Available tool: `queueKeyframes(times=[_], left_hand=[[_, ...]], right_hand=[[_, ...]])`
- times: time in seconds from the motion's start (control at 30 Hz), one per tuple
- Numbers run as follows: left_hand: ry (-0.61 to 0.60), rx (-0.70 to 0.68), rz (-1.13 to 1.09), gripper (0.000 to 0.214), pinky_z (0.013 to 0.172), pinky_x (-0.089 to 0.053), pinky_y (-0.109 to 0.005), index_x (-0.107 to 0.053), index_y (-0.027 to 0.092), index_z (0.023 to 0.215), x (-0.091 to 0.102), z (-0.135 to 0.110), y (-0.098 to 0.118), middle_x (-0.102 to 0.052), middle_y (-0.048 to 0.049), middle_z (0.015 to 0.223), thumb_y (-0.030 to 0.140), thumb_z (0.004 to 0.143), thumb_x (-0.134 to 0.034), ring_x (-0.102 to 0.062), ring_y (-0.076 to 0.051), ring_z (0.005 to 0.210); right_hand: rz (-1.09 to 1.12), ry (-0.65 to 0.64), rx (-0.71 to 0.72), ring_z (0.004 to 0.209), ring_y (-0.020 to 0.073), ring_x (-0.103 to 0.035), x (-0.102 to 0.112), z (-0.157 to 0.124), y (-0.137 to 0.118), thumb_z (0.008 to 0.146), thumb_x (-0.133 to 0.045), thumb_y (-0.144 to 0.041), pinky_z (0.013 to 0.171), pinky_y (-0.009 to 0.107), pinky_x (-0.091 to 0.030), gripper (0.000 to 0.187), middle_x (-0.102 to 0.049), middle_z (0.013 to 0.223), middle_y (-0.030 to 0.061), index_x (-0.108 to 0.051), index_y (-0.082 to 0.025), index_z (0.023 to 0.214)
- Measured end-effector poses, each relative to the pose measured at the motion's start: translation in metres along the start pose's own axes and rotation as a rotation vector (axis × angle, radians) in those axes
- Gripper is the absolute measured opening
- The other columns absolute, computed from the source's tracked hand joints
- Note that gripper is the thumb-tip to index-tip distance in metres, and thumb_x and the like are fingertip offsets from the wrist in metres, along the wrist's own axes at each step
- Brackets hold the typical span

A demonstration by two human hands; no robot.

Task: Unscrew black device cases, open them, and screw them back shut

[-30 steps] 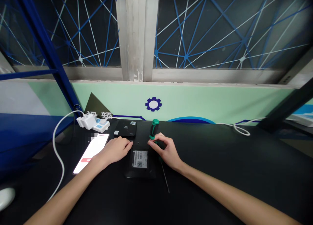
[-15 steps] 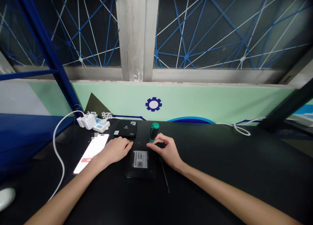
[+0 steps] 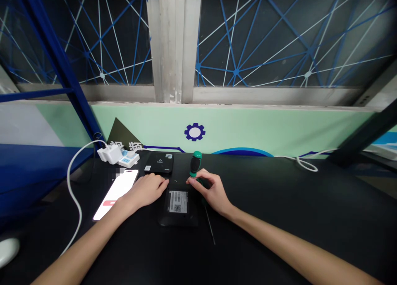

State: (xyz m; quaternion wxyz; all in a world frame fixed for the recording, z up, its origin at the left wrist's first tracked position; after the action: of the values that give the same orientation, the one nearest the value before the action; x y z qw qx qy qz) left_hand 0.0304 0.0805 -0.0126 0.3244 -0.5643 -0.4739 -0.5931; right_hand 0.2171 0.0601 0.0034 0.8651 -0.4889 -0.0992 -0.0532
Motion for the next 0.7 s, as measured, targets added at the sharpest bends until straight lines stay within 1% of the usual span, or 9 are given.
queueKeyframes(times=[0.2,0.3,0.53,0.7], left_hand=[[-0.003,0.002,-0.003,0.053,0.071,-0.047,-0.035,-0.074,0.021,0.089,0.0001,0.0000,0.0000,-0.076,-0.0113,0.094,0.046,0.100,-0.029,-0.071,-0.030,0.087],[-0.002,-0.001,-0.002,0.053,0.070,-0.047,-0.035,-0.074,0.021,0.087,-0.0002,0.0001,-0.0002,-0.076,-0.0112,0.093,0.046,0.100,-0.029,-0.071,-0.030,0.086],[0.005,-0.003,0.006,0.054,0.070,-0.047,-0.036,-0.073,0.021,0.086,-0.0019,0.0015,-0.0018,-0.076,-0.0114,0.093,0.047,0.100,-0.028,-0.071,-0.031,0.087],[0.004,-0.003,0.008,0.054,0.070,-0.046,-0.036,-0.073,0.021,0.087,-0.0018,0.0009,-0.0016,-0.076,-0.0117,0.094,0.047,0.100,-0.028,-0.071,-0.032,0.088]], right_hand=[[-0.031,0.022,0.061,0.074,0.0209,-0.059,0.0010,0.0001,-0.0052,0.085,-0.071,-0.046,0.074,0.035,-0.049,0.028,-0.067,0.073,0.0029,-0.068,-0.022,0.072],[-0.060,0.008,0.050,0.072,0.0208,-0.058,-0.0003,0.0007,-0.0056,0.086,-0.070,-0.045,0.074,0.036,-0.048,0.028,-0.066,0.070,0.0027,-0.067,-0.021,0.071],[-0.025,-0.005,0.002,0.072,0.0208,-0.065,-0.0006,0.0005,-0.0002,0.082,-0.071,-0.036,0.077,0.037,-0.049,0.022,-0.068,0.073,0.0023,-0.059,-0.021,0.072],[-0.011,-0.012,-0.010,0.072,0.0203,-0.068,-0.0007,0.0004,-0.0003,0.082,-0.072,-0.035,0.081,0.038,-0.050,0.019,-0.073,0.076,0.0031,-0.064,-0.021,0.071]])
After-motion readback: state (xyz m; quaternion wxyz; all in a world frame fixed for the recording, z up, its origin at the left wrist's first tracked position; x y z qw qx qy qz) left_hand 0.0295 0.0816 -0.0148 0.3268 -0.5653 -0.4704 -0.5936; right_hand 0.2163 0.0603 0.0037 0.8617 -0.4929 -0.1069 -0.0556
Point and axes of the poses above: each hand's wrist, its own z-axis towards the middle knuckle, its own x-axis out of the back of the hand, y = z × x, the point moved 9 cm from there along z, towards the middle knuckle
